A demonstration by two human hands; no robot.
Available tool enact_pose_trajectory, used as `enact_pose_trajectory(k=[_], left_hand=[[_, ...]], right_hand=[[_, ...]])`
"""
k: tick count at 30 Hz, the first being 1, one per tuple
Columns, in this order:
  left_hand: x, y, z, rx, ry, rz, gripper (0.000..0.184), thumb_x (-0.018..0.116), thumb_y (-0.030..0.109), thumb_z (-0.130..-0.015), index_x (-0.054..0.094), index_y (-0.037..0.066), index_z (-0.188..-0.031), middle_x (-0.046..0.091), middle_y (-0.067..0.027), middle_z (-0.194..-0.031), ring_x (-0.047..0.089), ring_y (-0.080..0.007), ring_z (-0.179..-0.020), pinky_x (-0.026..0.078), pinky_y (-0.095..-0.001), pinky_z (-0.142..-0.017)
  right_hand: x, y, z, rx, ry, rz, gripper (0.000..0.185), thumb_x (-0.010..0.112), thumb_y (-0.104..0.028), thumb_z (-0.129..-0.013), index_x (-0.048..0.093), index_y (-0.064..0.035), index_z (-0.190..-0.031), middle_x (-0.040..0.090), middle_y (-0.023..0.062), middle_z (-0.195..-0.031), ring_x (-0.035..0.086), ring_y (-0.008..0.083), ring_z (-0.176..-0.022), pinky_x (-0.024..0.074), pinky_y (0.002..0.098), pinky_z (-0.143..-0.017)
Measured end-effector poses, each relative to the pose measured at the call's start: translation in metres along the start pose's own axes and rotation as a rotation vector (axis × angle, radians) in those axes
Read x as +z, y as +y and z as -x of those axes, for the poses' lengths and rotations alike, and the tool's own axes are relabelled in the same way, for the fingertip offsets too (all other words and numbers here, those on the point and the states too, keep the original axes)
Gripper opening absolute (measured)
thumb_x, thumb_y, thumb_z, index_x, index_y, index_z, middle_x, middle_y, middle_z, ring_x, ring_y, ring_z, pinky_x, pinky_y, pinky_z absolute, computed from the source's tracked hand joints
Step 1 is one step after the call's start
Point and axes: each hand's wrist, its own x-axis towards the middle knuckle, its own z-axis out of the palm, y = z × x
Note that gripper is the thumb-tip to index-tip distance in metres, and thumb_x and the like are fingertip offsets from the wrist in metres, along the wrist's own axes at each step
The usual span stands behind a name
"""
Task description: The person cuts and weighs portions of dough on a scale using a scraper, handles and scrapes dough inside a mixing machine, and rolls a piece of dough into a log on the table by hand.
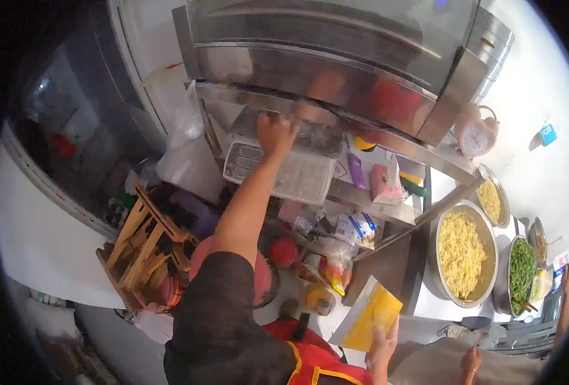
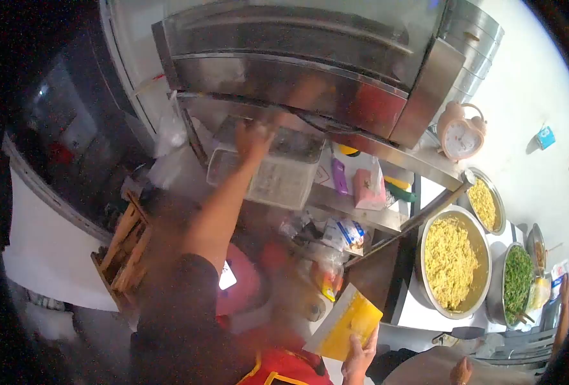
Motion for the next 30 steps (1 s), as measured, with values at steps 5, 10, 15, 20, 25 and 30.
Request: enact_pose_trajectory(k=[5, 10, 15, 20, 25, 30], left_hand=[[0.029, -0.009, -0.006, -0.129, -0.395, 0.187, 0.033, 0.063, 0.033, -0.077, 0.066, 0.004, -0.092, 0.057, -0.0184, -0.107, 0.056, -0.0353, -0.09, 0.045, -0.0442, -0.079], [-0.047, -0.043, -0.03, -0.498, -0.374, 0.653, 0.024, 0.055, 0.015, -0.081, 0.064, 0.003, -0.099, 0.061, -0.0147, -0.107, 0.06, -0.0273, -0.083, 0.048, -0.0343, -0.075], [-0.103, -0.101, -0.022, -0.799, -0.256, 0.854, 0.029, 0.053, 0.006, -0.08, 0.059, 0.0, -0.108, 0.061, -0.0094, -0.104, 0.06, -0.0194, -0.085, 0.049, -0.0292, -0.075], [-0.132, -0.117, -0.034, -0.801, -0.272, 0.976, 0.03, 0.053, 0.01, -0.081, 0.057, -0.001, -0.109, 0.059, -0.0103, -0.103, 0.057, -0.0187, -0.094, 0.048, -0.0284, -0.073], [-0.119, -0.102, -0.033, -0.689, -0.399, 0.891, 0.035, 0.057, 0.001, -0.077, 0.054, -0.001, -0.112, 0.057, -0.0121, -0.107, 0.057, -0.0197, -0.096, 0.047, -0.0304, -0.079], [-0.091, -0.068, -0.028, -0.471, -0.382, 0.67, 0.036, 0.062, 0.007, -0.08, 0.051, -0.002, -0.113, 0.059, -0.0142, -0.104, 0.057, -0.02, -0.101, 0.045, -0.0296, -0.085]], right_hand=[[0.023, -0.012, -0.019, -0.023, -0.05, 0.117, 0.068, 0.047, 0.008, -0.076, 0.024, 0.0008, -0.139, 0.044, 0.013, -0.128, 0.049, 0.0218, -0.112, 0.039, 0.0312, -0.095], [0.039, -0.024, -0.038, -0.077, -0.165, 0.248, 0.068, 0.047, 0.008, -0.075, 0.024, 0.0015, -0.139, 0.042, 0.0134, -0.131, 0.046, 0.0219, -0.116, 0.0359, 0.0311, -0.098], [0.062, -0.037, -0.064, -0.315, -0.273, 0.401, 0.067, 0.048, -0.002, -0.076, 0.027, -0.0003, -0.139, 0.043, 0.0137, -0.132, 0.044, 0.0214, -0.117, 0.0356, 0.0301, -0.097], [0.096, -0.073, -0.094, -0.512, -0.411, 0.608, 0.067, 0.053, -0.007, -0.079, 0.024, 0.0003, -0.14, 0.036, 0.0167, -0.138, 0.039, 0.0246, -0.124, 0.0304, 0.0331, -0.102], [0.145, -0.099, -0.106, -0.758, -0.5, 0.846, 0.064, 0.049, 0.0, -0.084, 0.022, -0.0047, -0.142, 0.041, 0.0186, -0.136, 0.045, 0.0241, -0.12, 0.0346, 0.0328, -0.099], [0.174, -0.1, -0.103, -0.69, -0.549, 0.789, 0.063, 0.051, -0.007, -0.086, 0.023, -0.0052, -0.141, 0.044, 0.018, -0.133, 0.05, 0.0223, -0.115, 0.0386, 0.0323, -0.095]])
